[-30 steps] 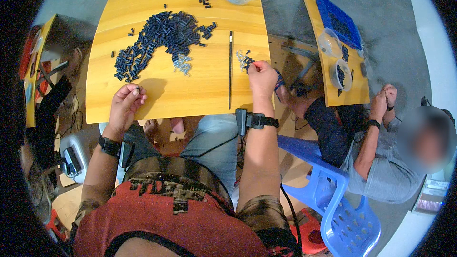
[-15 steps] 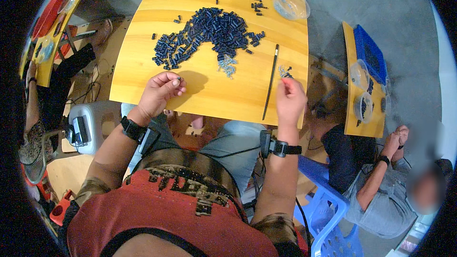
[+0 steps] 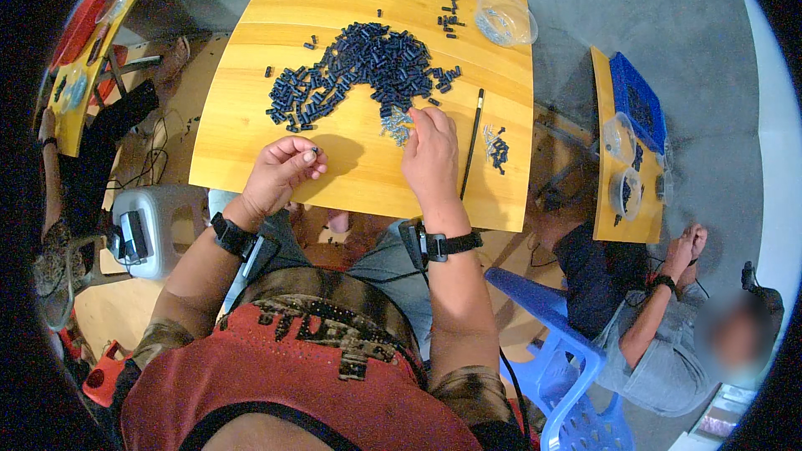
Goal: Assembling small blue plastic components by hand in a workshop environment.
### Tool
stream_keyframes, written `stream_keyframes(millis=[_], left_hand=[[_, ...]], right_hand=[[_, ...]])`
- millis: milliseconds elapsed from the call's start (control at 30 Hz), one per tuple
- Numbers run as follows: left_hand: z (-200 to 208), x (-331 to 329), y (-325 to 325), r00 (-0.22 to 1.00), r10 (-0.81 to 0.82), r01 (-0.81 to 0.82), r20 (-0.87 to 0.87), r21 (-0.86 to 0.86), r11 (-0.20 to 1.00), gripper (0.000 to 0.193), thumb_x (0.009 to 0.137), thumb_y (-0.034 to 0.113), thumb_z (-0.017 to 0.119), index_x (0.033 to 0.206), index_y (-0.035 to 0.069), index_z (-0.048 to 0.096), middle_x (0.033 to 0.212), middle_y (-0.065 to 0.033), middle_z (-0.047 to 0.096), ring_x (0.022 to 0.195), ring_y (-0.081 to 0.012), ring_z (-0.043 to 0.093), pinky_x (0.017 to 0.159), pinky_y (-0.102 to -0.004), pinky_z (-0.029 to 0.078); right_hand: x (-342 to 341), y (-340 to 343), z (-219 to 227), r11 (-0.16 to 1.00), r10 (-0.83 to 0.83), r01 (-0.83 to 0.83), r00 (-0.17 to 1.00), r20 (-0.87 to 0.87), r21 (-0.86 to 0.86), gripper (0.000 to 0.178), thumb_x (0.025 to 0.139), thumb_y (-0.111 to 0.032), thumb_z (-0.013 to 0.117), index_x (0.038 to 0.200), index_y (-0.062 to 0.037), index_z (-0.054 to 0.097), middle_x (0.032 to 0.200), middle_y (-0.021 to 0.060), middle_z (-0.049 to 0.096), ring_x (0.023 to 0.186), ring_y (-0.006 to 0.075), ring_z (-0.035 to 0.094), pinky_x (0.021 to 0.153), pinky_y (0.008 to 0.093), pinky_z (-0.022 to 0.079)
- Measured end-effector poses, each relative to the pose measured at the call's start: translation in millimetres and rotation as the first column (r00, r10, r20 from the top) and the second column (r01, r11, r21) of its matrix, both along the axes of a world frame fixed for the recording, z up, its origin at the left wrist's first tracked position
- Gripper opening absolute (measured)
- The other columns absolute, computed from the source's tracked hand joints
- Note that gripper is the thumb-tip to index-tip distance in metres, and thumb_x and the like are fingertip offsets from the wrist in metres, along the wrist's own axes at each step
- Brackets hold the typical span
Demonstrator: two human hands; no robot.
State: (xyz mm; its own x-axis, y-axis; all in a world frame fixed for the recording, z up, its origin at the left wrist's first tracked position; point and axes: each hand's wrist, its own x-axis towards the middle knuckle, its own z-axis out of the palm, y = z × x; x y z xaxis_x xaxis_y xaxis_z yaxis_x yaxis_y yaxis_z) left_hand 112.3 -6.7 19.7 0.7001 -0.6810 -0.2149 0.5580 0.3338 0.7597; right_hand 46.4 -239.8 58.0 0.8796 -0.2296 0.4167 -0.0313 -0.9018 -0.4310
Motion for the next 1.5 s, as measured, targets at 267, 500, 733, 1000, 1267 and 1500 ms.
stream_keyframes(millis=[267, 500, 733, 1000, 1267, 1500], left_hand=[[-3.5, 1.2, -1.3, 1.0, -0.013, 0.013, -0.009, -0.016, 1.0, 0.009, 0.089, 0.006, 0.054, 0.097, 0.003, 0.056, 0.092, -0.009, 0.063, 0.081, -0.0155, 0.06, 0.072, -0.0267, 0.049], [-1.4, 1.8, 1.1, 1.0, -0.011, 0.011, -0.021, -0.011, 1.0, 0.009, 0.089, 0.006, 0.053, 0.098, 0.003, 0.056, 0.092, -0.0086, 0.062, 0.081, -0.0155, 0.06, 0.072, -0.027, 0.049], [-0.7, 1.3, 0.0, 0.999, -0.013, 0.012, -0.032, -0.027, 1.0, 0.009, 0.088, 0.005, 0.055, 0.097, 0.002, 0.057, 0.091, -0.0086, 0.062, 0.082, -0.0158, 0.06, 0.072, -0.0266, 0.049], [0.1, 1.3, 0.7, 0.999, -0.005, 0.004, -0.034, -0.02, 1.0, 0.009, 0.089, 0.006, 0.055, 0.097, 0.003, 0.057, 0.091, -0.009, 0.063, 0.08, -0.0154, 0.061, 0.07, -0.0263, 0.049], [2.0, 1.4, 0.2, 1.0, -0.01, 0.009, -0.023, -0.021, 1.0, 0.009, 0.089, 0.006, 0.054, 0.097, 0.003, 0.057, 0.091, -0.0092, 0.062, 0.081, -0.0157, 0.06, 0.071, -0.0265, 0.049], [1.1, 1.4, 1.2, 1.0, -0.005, 0.004, -0.028, -0.032, 0.999, 0.01, 0.089, 0.006, 0.054, 0.098, 0.003, 0.057, 0.091, -0.0089, 0.062, 0.081, -0.0157, 0.06, 0.071, -0.0263, 0.048]], right_hand=[[10.1, -9.8, -8.3, 1.0, -0.017, 0.018, 0.996, -0.082, 0.014, 0.026, 0.076, 0.006, 0.051, 0.1, 0.0012, 0.06, 0.103, 0.0189, 0.057, 0.097, 0.0352, 0.053, 0.086, 0.038, 0.044], [25.9, -17.2, -3.8, 0.999, -0.031, 0.031, 1.0, 0.002, 0.026, 0.017, 0.076, 0.006, 0.052, 0.089, 0.0005, 0.063, 0.083, 0.0156, 0.057, 0.078, 0.0314, 0.057, 0.069, 0.0362, 0.046], [37.4, -24.2, -15.8, 0.999, 0.007, -0.007, 1.0, -0.003, 0.05, 0.014, 0.076, 0.006, 0.053, 0.083, -0.0003, 0.063, 0.079, 0.0144, 0.058, 0.075, 0.0307, 0.057, 0.066, 0.036, 0.046], [37.2, -26.4, -19.4, 0.997, -0.041, 0.044, 0.998, -0.041, 0.063, 0.014, 0.074, 0.004, 0.054, 0.084, -0.0006, 0.063, 0.082, 0.0145, 0.058, 0.079, 0.032, 0.057, 0.07, 0.0374, 0.047], [27.9, -37.3, -14.7, 0.982, -0.145, 0.151, 0.987, -0.064, 0.112, 0.014, 0.075, 0.0, 0.056, 0.086, -0.0012, 0.064, 0.082, 0.0139, 0.058, 0.079, 0.0313, 0.057, 0.07, 0.0374, 0.047], [27.7, -37.2, -12.9, 0.982, -0.119, 0.132, 0.988, -0.101, 0.136, 0.01, 0.075, -0.004, 0.06, 0.084, -0.0011, 0.064, 0.08, 0.0134, 0.058, 0.074, 0.0295, 0.058, 0.066, 0.0359, 0.047]])
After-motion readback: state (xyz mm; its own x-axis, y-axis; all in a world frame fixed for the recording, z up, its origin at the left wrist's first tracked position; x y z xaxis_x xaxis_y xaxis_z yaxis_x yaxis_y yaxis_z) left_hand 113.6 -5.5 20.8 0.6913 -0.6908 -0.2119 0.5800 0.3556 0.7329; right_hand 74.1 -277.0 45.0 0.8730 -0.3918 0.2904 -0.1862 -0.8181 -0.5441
